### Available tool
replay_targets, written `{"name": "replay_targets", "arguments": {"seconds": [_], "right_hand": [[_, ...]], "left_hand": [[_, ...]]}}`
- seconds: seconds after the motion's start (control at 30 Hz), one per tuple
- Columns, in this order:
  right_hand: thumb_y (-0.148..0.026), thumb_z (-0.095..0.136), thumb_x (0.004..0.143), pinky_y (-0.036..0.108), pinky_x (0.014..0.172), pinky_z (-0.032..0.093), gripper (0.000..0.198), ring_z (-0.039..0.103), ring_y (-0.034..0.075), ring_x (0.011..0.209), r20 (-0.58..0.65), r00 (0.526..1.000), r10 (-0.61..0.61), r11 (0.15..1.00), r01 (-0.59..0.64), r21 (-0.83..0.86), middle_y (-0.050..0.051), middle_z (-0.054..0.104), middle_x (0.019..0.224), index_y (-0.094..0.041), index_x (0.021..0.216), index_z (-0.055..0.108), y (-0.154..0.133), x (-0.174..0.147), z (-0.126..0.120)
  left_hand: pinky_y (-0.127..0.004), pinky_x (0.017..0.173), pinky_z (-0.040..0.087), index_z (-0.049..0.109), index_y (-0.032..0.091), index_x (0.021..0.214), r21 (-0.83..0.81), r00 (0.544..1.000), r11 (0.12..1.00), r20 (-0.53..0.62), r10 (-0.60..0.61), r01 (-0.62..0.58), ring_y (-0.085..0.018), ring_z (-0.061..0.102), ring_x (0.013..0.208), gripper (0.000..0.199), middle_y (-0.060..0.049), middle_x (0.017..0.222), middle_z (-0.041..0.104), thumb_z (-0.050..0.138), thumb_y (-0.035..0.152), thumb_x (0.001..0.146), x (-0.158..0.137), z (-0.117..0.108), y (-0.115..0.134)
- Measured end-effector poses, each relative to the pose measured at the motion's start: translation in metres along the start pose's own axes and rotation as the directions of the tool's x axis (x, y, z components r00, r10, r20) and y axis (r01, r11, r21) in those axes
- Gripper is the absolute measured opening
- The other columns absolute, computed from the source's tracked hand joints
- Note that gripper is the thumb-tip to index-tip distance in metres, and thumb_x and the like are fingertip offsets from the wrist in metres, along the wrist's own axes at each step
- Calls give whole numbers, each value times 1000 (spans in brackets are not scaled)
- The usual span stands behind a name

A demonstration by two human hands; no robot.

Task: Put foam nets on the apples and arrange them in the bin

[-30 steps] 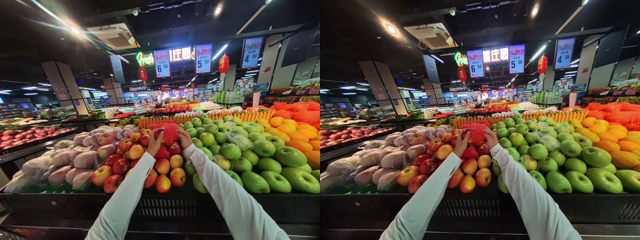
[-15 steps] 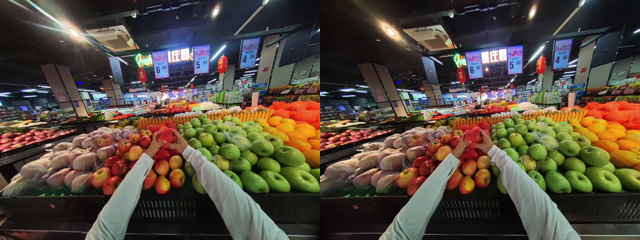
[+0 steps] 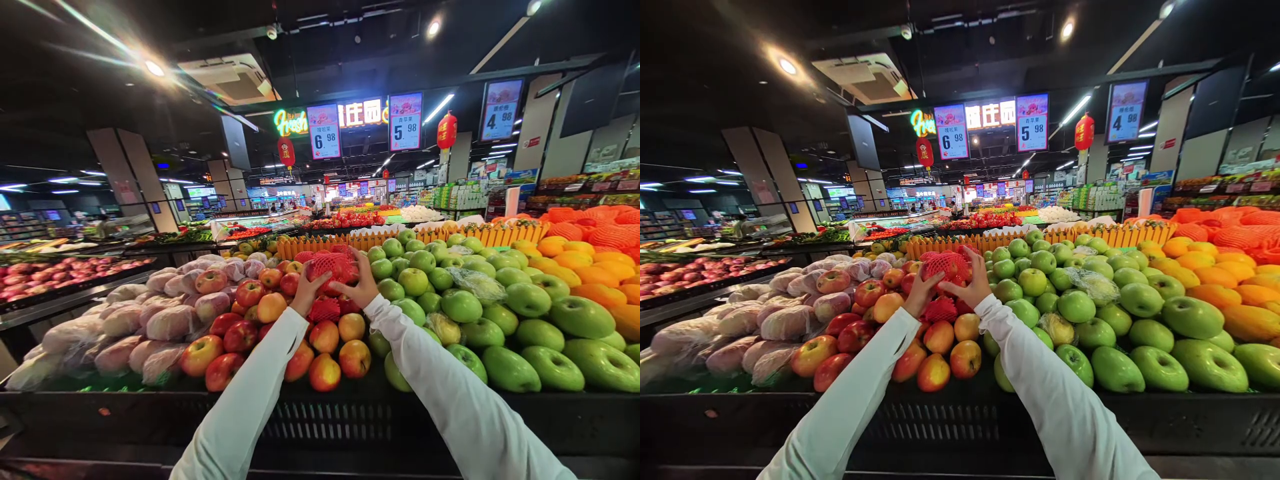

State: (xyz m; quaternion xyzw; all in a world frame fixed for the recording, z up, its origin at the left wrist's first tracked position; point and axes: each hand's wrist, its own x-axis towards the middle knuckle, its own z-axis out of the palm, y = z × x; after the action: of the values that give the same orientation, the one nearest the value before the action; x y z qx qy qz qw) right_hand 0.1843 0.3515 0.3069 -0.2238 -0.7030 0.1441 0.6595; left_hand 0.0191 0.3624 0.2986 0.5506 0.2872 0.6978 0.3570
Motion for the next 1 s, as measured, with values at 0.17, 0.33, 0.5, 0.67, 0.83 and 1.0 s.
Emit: {"name": "replay_targets", "arguments": {"seconds": [0.17,0.33,0.5,0.67,0.83,1.0], "right_hand": [[-48,90,57,53,117,38,97,55,33,130,211,976,47,998,-37,-53,18,58,138,-16,138,47,17,-2,2],[-40,94,43,52,112,43,97,61,31,120,109,970,218,963,-232,137,14,63,130,-20,127,50,26,-3,7],[-34,92,35,47,108,49,85,63,26,112,-44,866,499,764,-415,494,6,66,115,-24,107,48,24,2,15],[-36,92,37,40,75,62,84,67,26,101,-1,701,713,564,-572,596,3,65,115,-27,106,44,10,5,11],[-43,92,44,36,62,62,77,68,24,97,41,669,742,532,-626,571,5,63,123,-28,103,45,3,5,7],[-49,85,50,36,46,56,69,68,26,81,36,652,757,534,-650,541,5,68,105,-27,103,46,10,7,7]], "left_hand": [[-44,108,48,61,21,123,88,987,995,147,-66,54,-25,63,117,65,-7,122,67,85,41,66,-1,-4,-1],[-47,113,42,62,18,127,165,953,982,271,-133,90,-29,59,124,68,-11,130,65,82,48,70,-2,-5,9],[-41,108,47,62,21,115,92,967,996,255,-4,-20,-25,60,122,62,-9,130,62,88,41,63,-2,-1,12],[-36,84,52,64,18,89,266,977,964,210,-42,-16,-19,65,86,43,-5,93,68,87,42,61,4,-3,5],[-30,74,48,65,19,83,326,989,939,133,69,-109,-17,62,81,35,-3,86,67,81,46,66,10,-7,2],[-33,83,49,64,19,89,300,984,947,167,64,-112,-19,62,89,39,-4,95,66,82,45,66,7,-6,5]]}}
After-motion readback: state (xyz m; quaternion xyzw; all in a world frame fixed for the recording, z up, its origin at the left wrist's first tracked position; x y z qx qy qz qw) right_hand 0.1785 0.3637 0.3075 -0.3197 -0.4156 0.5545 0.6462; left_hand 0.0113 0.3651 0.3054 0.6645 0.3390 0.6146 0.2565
